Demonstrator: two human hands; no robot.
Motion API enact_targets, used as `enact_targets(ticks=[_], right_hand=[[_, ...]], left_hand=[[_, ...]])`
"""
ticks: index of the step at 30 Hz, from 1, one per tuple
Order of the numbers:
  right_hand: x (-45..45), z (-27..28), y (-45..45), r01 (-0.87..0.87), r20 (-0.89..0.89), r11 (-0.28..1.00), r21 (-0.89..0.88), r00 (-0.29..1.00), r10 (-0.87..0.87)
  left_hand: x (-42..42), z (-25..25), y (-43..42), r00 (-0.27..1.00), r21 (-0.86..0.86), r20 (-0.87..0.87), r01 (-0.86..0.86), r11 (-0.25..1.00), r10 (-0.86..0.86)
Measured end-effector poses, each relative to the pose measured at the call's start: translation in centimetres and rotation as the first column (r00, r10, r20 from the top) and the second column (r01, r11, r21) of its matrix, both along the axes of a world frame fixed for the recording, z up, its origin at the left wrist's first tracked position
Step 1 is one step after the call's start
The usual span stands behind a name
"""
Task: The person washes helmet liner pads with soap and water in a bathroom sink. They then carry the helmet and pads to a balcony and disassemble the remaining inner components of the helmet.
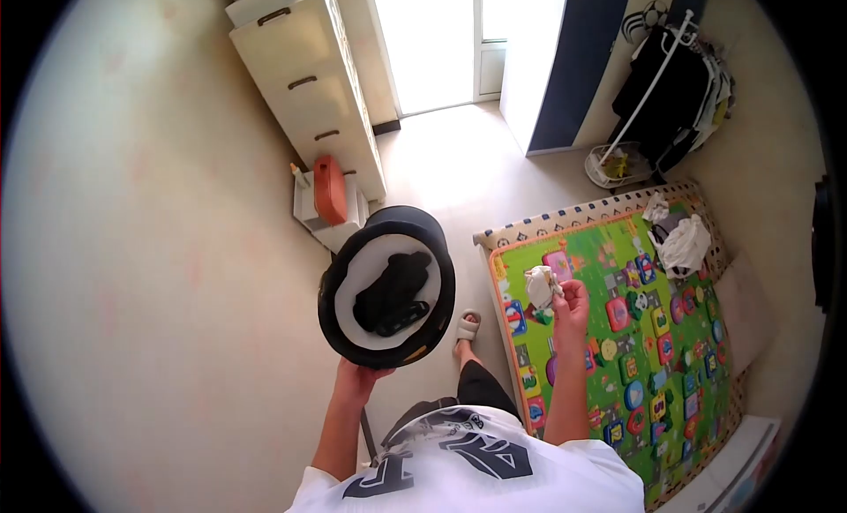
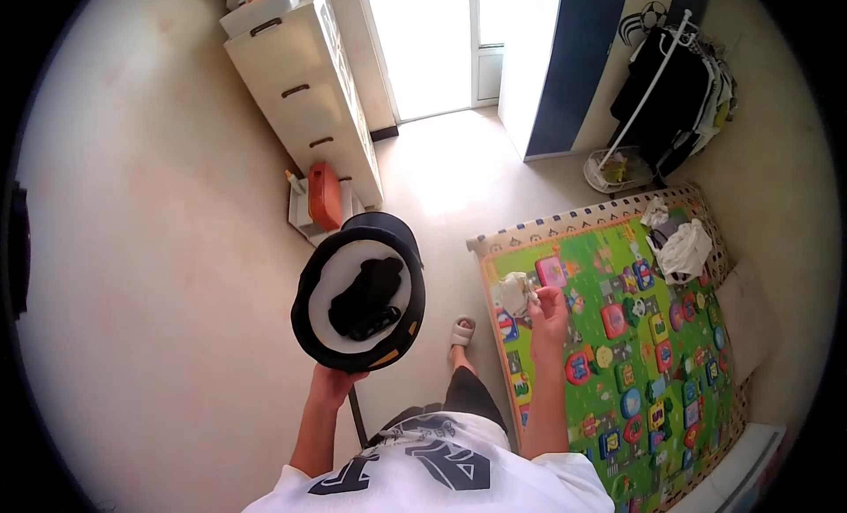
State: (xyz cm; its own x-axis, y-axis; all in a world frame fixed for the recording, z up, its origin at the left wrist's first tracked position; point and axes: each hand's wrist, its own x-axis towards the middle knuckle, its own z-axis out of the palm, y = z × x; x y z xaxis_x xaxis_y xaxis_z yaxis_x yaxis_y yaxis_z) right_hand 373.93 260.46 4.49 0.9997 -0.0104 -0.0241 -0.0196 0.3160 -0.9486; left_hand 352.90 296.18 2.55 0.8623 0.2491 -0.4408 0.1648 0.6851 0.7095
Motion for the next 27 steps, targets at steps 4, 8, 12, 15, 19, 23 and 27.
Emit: enact_targets(ticks=[4, 8, 12, 15, 19, 23, 27], right_hand=[[11.9, 0.0, 3.4, -0.032, 0.05, 0.999, -0.029, 0.998, 0.033], [22.8, 2.8, 7.4, -0.1, 0.064, 0.995, -0.003, 0.993, 0.1], [33.6, 5.6, 11.0, -0.191, 0.005, 0.97, 0.152, 0.981, 0.193], [40.8, 6.2, 14.5, -0.248, 0.021, 0.925, 0.287, 0.967, 0.253], [50.6, 6.1, 20.2, -0.193, -0.037, 0.913, 0.359, 0.975, 0.22], [60.1, 5.8, 25.3, -0.109, -0.029, 0.963, 0.245, 0.992, 0.12], [68.2, 6.1, 27.8, -0.051, -0.053, 0.974, 0.222, 0.997, 0.064]], left_hand=[[11.7, -0.1, 2.2, 1.0, -0.065, 0.009, 0.011, 0.998, -0.011], [21.9, 1.2, 4.1, 1.0, -0.08, 0.024, 0.005, 0.997, -0.004], [32.4, 2.8, 6.4, 0.999, -0.034, 0.049, 0.011, 0.999, -0.01], [39.7, 2.8, 9.2, 0.999, -0.027, 0.044, 0.01, 1.0, -0.009], [50.3, 1.2, 13.9, 0.997, -0.05, 0.072, 0.041, 0.998, -0.037], [60.8, 0.0, 19.2, 0.992, -0.026, 0.061, 0.111, 0.993, -0.109], [71.0, 3.3, 23.1, 0.993, -0.029, -0.009, 0.118, 0.993, -0.118]])
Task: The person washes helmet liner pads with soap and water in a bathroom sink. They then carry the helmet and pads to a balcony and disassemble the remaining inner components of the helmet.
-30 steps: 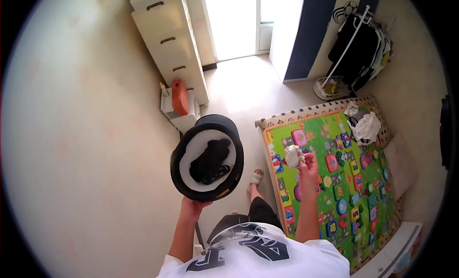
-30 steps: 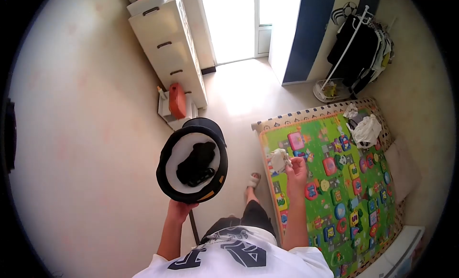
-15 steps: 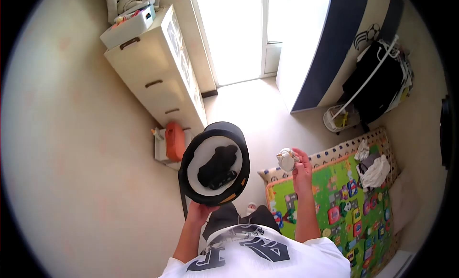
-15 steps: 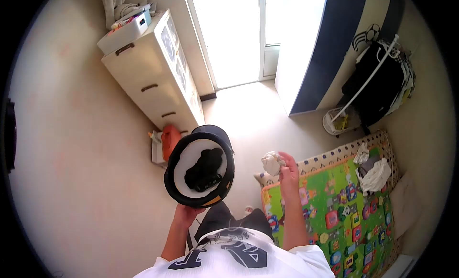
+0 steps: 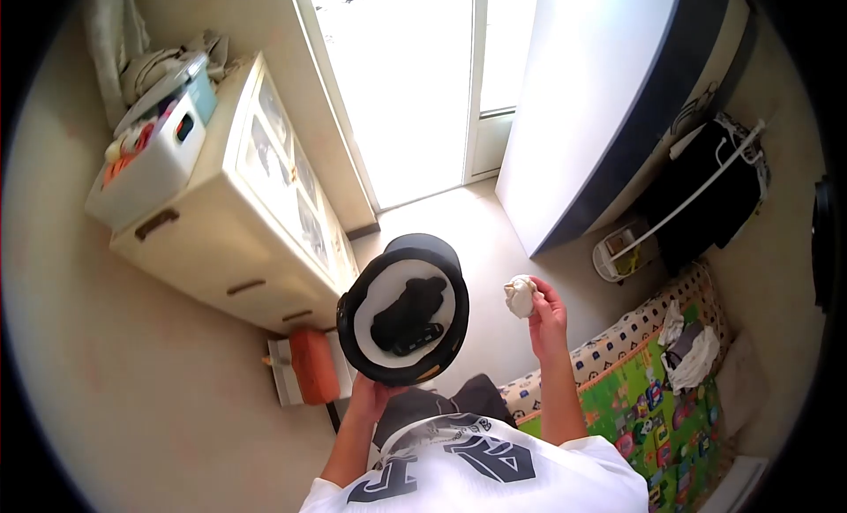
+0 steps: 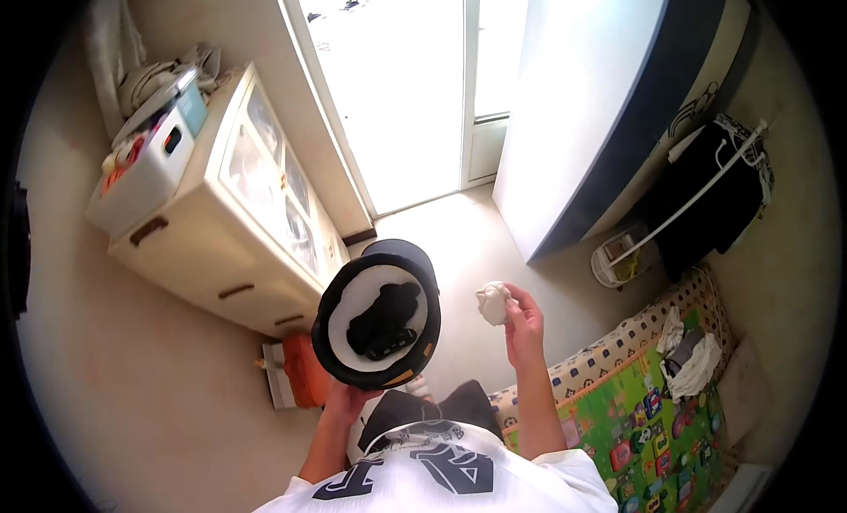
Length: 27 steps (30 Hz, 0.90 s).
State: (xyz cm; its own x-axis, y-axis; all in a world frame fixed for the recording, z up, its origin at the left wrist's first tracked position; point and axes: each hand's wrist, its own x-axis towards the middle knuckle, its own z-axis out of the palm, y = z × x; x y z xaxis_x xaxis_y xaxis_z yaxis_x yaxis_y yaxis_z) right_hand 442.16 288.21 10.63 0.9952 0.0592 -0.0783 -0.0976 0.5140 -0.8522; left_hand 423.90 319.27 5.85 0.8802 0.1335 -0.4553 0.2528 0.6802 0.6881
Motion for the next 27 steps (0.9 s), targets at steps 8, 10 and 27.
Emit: enact_targets(ticks=[8, 10, 27], right_hand=[[15.2, -1.7, 1.5, 0.193, -0.01, 0.966, -0.17, 0.98, -0.197], [20.6, -3.0, 2.2, 0.228, 0.027, 0.947, -0.224, 0.973, -0.228], [65.1, 2.6, 14.8, -0.072, 0.179, 0.939, -0.338, 0.974, 0.139]], left_hand=[[18.8, 2.4, 7.1, 0.989, -0.002, -0.016, 0.146, 0.989, -0.146], [24.1, 1.9, 8.3, 0.992, -0.03, -0.007, 0.124, 0.992, -0.125], [61.3, 0.1, 14.2, 0.992, -0.122, 0.062, -0.106, 0.987, 0.114]])
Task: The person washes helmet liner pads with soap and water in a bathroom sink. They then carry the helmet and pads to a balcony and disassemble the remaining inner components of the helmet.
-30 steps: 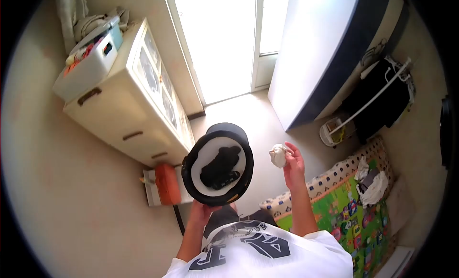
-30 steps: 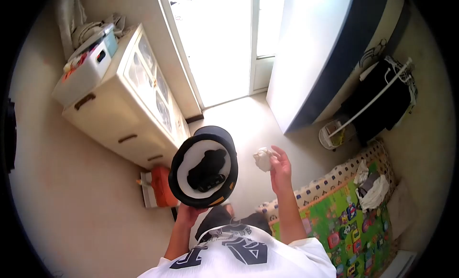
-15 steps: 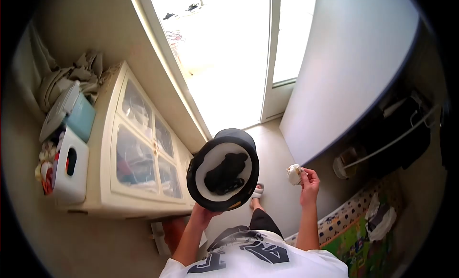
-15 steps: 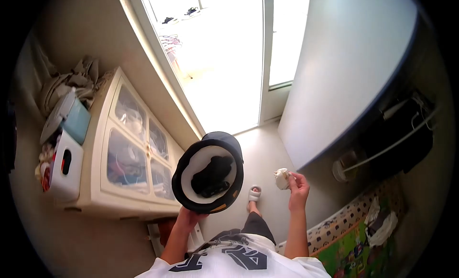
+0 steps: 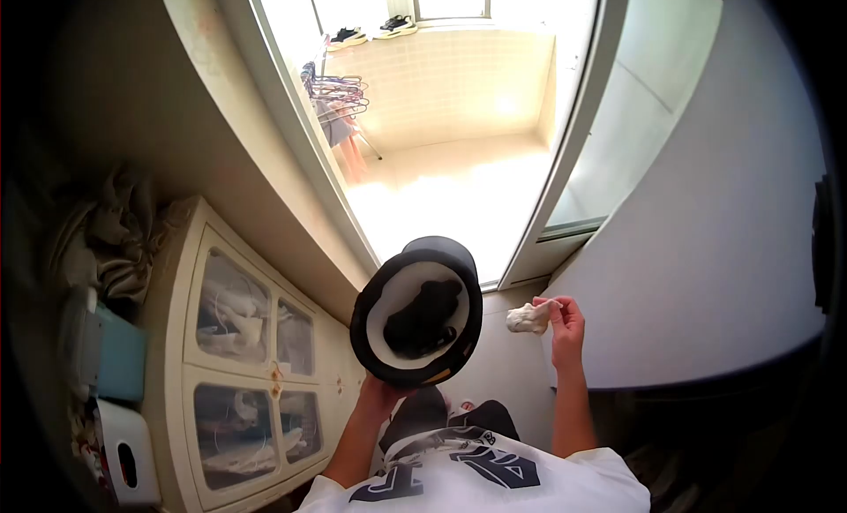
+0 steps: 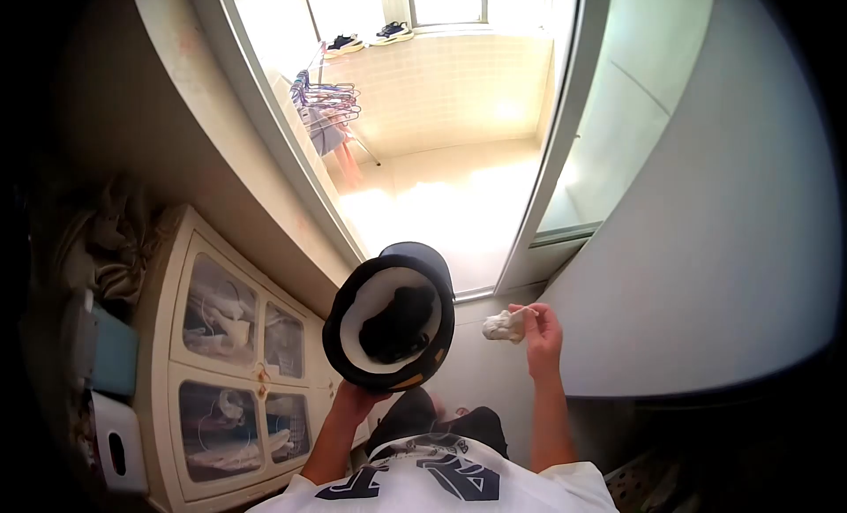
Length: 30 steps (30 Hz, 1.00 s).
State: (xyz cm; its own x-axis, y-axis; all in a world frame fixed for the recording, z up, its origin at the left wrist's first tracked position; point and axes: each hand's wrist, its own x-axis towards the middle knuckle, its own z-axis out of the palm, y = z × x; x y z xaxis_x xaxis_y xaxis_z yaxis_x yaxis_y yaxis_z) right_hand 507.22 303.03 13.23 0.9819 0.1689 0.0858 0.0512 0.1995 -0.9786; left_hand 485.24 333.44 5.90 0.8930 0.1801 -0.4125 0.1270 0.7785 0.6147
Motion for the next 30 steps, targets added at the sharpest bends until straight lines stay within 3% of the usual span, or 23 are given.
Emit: enact_targets(ticks=[4, 6, 11, 15, 19, 20, 23, 24, 26, 28, 30], right_hand=[[8.8, -0.6, 5.8, -0.015, 0.121, 0.999, -0.051, 0.992, 0.021], [13.7, -0.6, 9.1, 0.055, 0.181, 0.994, -0.091, 0.983, -0.038], [25.4, 0.1, 14.4, 0.251, 0.387, 0.912, -0.325, 0.915, -0.114], [32.6, 1.7, 17.1, 0.238, 0.29, 0.918, -0.318, 0.946, -0.145], [39.8, 1.4, 19.5, 0.129, 0.226, 0.991, 0.037, 0.965, -0.134], [41.4, 1.3, 20.2, 0.09, 0.106, 0.985, 0.146, 0.989, -0.106], [47.2, -0.2, 22.2, 0.135, -0.029, 0.965, 0.224, 0.991, -0.132], [49.2, -0.1, 23.1, 0.161, -0.031, 0.971, 0.176, 0.987, -0.158], [53.7, -1.0, 24.6, 0.213, 0.118, 0.968, -0.133, 0.973, -0.198], [59.0, -1.4, 26.2, 0.313, 0.356, 0.818, -0.483, 0.923, -0.144], [64.6, -2.3, 27.8, 0.205, 0.23, 0.852, -0.482, 0.968, -0.103]], left_hand=[[7.9, -0.4, 3.9, 0.999, 0.037, -0.026, -0.027, 0.999, 0.028], [11.9, -1.4, 6.6, 0.997, 0.095, -0.07, -0.007, 0.995, 0.013], [21.9, -2.7, 12.5, 0.999, 0.029, -0.04, -0.01, 1.0, 0.011], [28.2, -1.5, 15.9, 0.998, 0.021, -0.051, -0.039, 0.999, 0.04], [34.7, -0.3, 18.3, 0.996, 0.033, -0.083, 0.011, 0.999, -0.008], [35.8, -0.1, 18.9, 0.994, 0.042, -0.107, 0.009, 0.999, -0.004], [40.2, -0.4, 20.3, 0.995, 0.024, -0.096, -0.007, 1.0, 0.009], [41.9, -0.8, 20.8, 0.995, 0.042, -0.094, -0.013, 0.999, 0.017], [45.3, -1.2, 21.4, 0.995, 0.082, -0.095, -0.035, 0.996, 0.043], [49.9, -0.3, 22.1, 0.993, 0.087, -0.096, -0.065, 0.994, 0.074], [54.8, -0.2, 22.7, 0.988, 0.116, -0.115, -0.088, 0.989, 0.101]])
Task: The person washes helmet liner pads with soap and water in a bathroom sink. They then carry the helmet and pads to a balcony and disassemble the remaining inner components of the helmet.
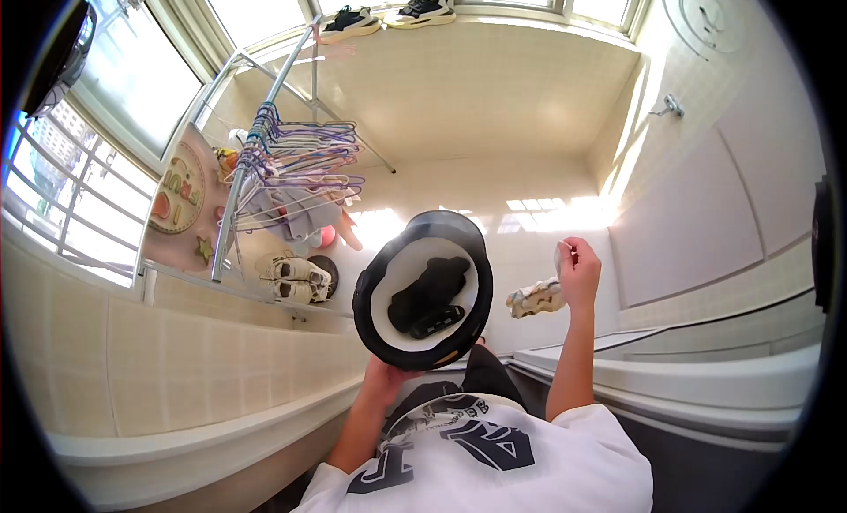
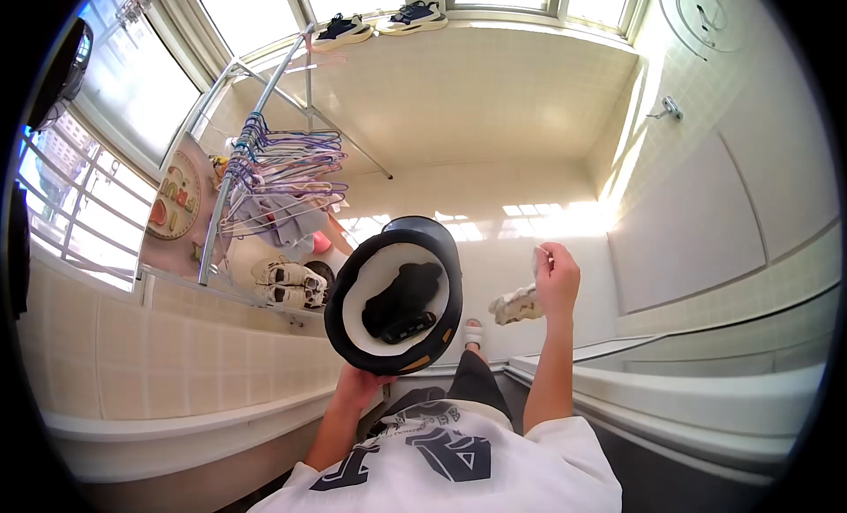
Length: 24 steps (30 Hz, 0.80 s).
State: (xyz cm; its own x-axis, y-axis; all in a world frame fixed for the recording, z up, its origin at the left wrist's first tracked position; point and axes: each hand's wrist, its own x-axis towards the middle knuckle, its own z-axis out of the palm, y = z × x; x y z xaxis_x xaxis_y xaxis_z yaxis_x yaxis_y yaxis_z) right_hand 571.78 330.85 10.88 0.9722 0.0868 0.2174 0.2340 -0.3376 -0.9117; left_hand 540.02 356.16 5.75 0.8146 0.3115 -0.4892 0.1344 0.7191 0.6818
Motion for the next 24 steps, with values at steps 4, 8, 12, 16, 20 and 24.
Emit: enact_targets(ticks=[4, 8, 12, 16, 20, 24], right_hand=[[9.0, -0.2, 1.3, 0.302, -0.415, 0.368, 0.88, 0.864, 0.284], [17.4, 0.8, 3.1, 0.049, -0.282, 0.67, 0.741, 0.928, 0.243], [23.8, 0.9, 6.2, -0.038, -0.206, 0.938, 0.346, 0.972, 0.116], [28.4, 1.2, 11.6, -0.087, -0.218, 0.9, 0.428, 0.956, 0.196], [31.1, 1.6, 17.1, -0.153, -0.157, 0.896, 0.417, 0.959, 0.237], [33.2, 3.0, 22.6, -0.229, -0.148, 0.875, 0.425, 0.937, 0.317]], left_hand=[[8.6, 0.7, 0.7, 0.998, -0.001, 0.024, -0.06, 0.998, 0.06], [16.5, 3.6, 2.0, 0.99, -0.024, 0.052, -0.131, 0.991, 0.132], [21.4, 3.6, 4.5, 0.977, -0.177, 0.06, -0.19, 0.966, 0.203], [25.9, 5.1, 7.7, 0.969, -0.157, 0.074, -0.221, 0.963, 0.234], [30.3, 6.3, 12.6, 0.968, -0.139, 0.06, -0.234, 0.962, 0.244], [33.2, 5.9, 16.9, 0.964, -0.089, 0.088, -0.244, 0.966, 0.251]])
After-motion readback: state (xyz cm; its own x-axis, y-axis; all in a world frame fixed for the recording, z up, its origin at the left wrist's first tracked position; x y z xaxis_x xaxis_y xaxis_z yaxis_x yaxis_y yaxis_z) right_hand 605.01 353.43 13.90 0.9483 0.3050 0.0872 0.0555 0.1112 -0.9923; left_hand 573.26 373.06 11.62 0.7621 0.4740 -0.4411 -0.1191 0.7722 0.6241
